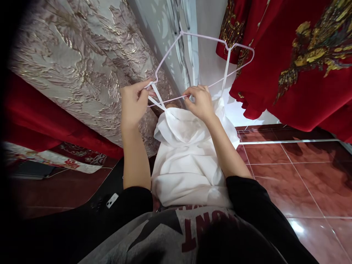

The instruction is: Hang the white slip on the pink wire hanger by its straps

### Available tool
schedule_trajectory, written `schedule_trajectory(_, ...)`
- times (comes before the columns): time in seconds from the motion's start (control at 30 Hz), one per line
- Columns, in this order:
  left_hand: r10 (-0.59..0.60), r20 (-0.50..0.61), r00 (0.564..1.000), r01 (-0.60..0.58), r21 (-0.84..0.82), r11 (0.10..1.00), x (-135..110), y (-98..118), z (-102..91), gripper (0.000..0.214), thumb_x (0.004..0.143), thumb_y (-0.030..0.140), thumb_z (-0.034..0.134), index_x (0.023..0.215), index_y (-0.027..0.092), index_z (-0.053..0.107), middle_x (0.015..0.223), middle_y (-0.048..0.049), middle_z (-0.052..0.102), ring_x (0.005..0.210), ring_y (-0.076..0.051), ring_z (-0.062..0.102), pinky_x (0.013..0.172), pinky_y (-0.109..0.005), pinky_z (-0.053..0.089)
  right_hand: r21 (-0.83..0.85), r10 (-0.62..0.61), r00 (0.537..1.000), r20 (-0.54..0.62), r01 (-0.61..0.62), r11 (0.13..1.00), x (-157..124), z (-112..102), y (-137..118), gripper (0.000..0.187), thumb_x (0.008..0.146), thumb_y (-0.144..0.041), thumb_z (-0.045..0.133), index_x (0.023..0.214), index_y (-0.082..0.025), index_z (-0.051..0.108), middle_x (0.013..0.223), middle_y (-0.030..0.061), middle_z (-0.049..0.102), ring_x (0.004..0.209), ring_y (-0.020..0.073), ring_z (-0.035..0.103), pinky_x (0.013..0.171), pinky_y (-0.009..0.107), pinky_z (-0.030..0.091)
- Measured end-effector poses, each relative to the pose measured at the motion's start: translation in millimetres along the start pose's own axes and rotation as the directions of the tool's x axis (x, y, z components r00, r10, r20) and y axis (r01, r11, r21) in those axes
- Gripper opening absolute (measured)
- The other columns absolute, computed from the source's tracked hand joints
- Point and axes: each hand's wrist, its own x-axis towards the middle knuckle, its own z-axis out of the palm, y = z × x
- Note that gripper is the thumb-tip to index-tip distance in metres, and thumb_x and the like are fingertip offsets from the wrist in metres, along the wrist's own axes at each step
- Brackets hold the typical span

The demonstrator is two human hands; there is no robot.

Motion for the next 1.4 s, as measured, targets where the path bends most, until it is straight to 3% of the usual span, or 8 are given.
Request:
schedule_trajectory(0.3,-0.324,-0.272,0.906,0.299,-0.130,0.945,-13.2,-51.8,-6.0,0.023,0.087,0.005,0.048,0.072,0.017,0.061,0.056,0.0012,0.064,0.054,-0.014,0.066,0.054,-0.024,0.055,0.043,-0.030,0.997,-0.064,0.033,0.999,-10.9,7.1,-13.9,0.018,0.087,-0.022,0.052,0.093,-0.022,0.069,0.089,-0.0006,0.070,0.089,0.0185,0.059,0.095,0.040,0.038)
schedule_trajectory(0.5,-0.521,0.022,0.853,0.480,-0.421,0.769,-39.1,-42.0,15.9,0.029,0.080,0.010,0.054,0.052,0.017,0.052,0.046,0.0019,0.049,0.039,-0.010,0.049,0.039,-0.018,0.042,0.062,-0.080,0.992,-0.098,0.086,0.994,-15.1,17.7,-21.3,0.023,0.088,-0.025,0.053,0.106,-0.025,0.068,0.099,-0.0007,0.070,0.095,0.0193,0.059,0.098,0.040,0.038)
schedule_trajectory(0.6,-0.488,0.058,0.871,0.423,-0.594,0.684,-39.8,-26.0,34.0,0.022,0.088,0.016,0.052,0.068,0.017,0.062,0.067,-0.0043,0.067,0.066,-0.015,0.068,0.064,-0.023,0.056,0.114,-0.106,0.989,-0.104,0.118,0.987,-16.3,17.6,-22.7,0.024,0.089,-0.025,0.053,0.109,-0.026,0.066,0.110,-0.0010,0.070,0.103,0.0187,0.060,0.100,0.039,0.039)
schedule_trajectory(0.77,-0.274,-0.179,0.945,0.155,-0.494,0.855,-43.6,-25.8,53.4,0.018,0.088,0.016,0.057,0.072,0.018,0.064,0.083,-0.0038,0.074,0.089,-0.018,0.071,0.087,-0.029,0.053,0.154,-0.072,0.989,-0.129,0.092,0.984,-19.8,12.9,-24.8,0.020,0.088,-0.024,0.056,0.104,-0.026,0.067,0.112,-0.0015,0.069,0.107,0.0182,0.061,0.100,0.038,0.039)
schedule_trajectory(1.13,-0.228,0.105,0.968,0.245,-0.598,0.763,-52.6,-10.1,64.8,0.020,0.101,0.021,0.041,0.094,0.019,0.060,0.117,-0.0065,0.069,0.111,-0.022,0.064,0.088,-0.035,0.051,0.182,-0.094,0.995,-0.040,0.100,0.978,-25.3,-2.5,-50.1,0.021,0.092,-0.032,0.048,0.105,-0.027,0.064,0.120,0.0014,0.067,0.117,0.0191,0.060,0.111,0.047,0.038)
schedule_trajectory(1.23,-0.147,0.068,0.987,0.159,-0.592,0.790,-54.0,-8.1,67.0,0.026,0.104,0.033,0.038,0.084,0.022,0.052,0.106,-0.0059,0.072,0.111,-0.023,0.065,0.093,-0.039,0.049,0.122,-0.015,0.970,-0.244,0.046,0.991,-26.6,-24.1,-34.2,0.030,0.094,-0.036,0.046,0.120,-0.027,0.055,0.128,0.0060,0.059,0.123,0.0210,0.055,0.107,0.047,0.043)
schedule_trajectory(1.3,-0.137,0.024,0.990,0.128,-0.548,0.827,-54.8,-9.7,66.8,0.026,0.103,0.035,0.039,0.083,0.022,0.049,0.100,-0.0056,0.072,0.108,-0.023,0.067,0.094,-0.040,0.048,0.113,0.107,0.855,-0.508,-0.057,0.992,-27.3,-37.2,-8.9,0.036,0.092,-0.038,0.049,0.126,-0.026,0.050,0.131,0.0089,0.054,0.124,0.0225,0.053,0.104,0.048,0.044)
schedule_trajectory(1.4,-0.157,-0.030,0.987,0.122,-0.492,0.862,-55.3,-10.4,65.0,0.027,0.104,0.032,0.039,0.080,0.022,0.048,0.096,-0.0059,0.072,0.106,-0.022,0.067,0.097,-0.039,0.045,0.184,0.228,0.832,-0.505,-0.154,0.971,-29.8,-45.0,31.1,0.041,0.091,-0.041,0.051,0.129,-0.026,0.048,0.130,0.0091,0.054,0.119,0.0242,0.056,0.099,0.051,0.046)
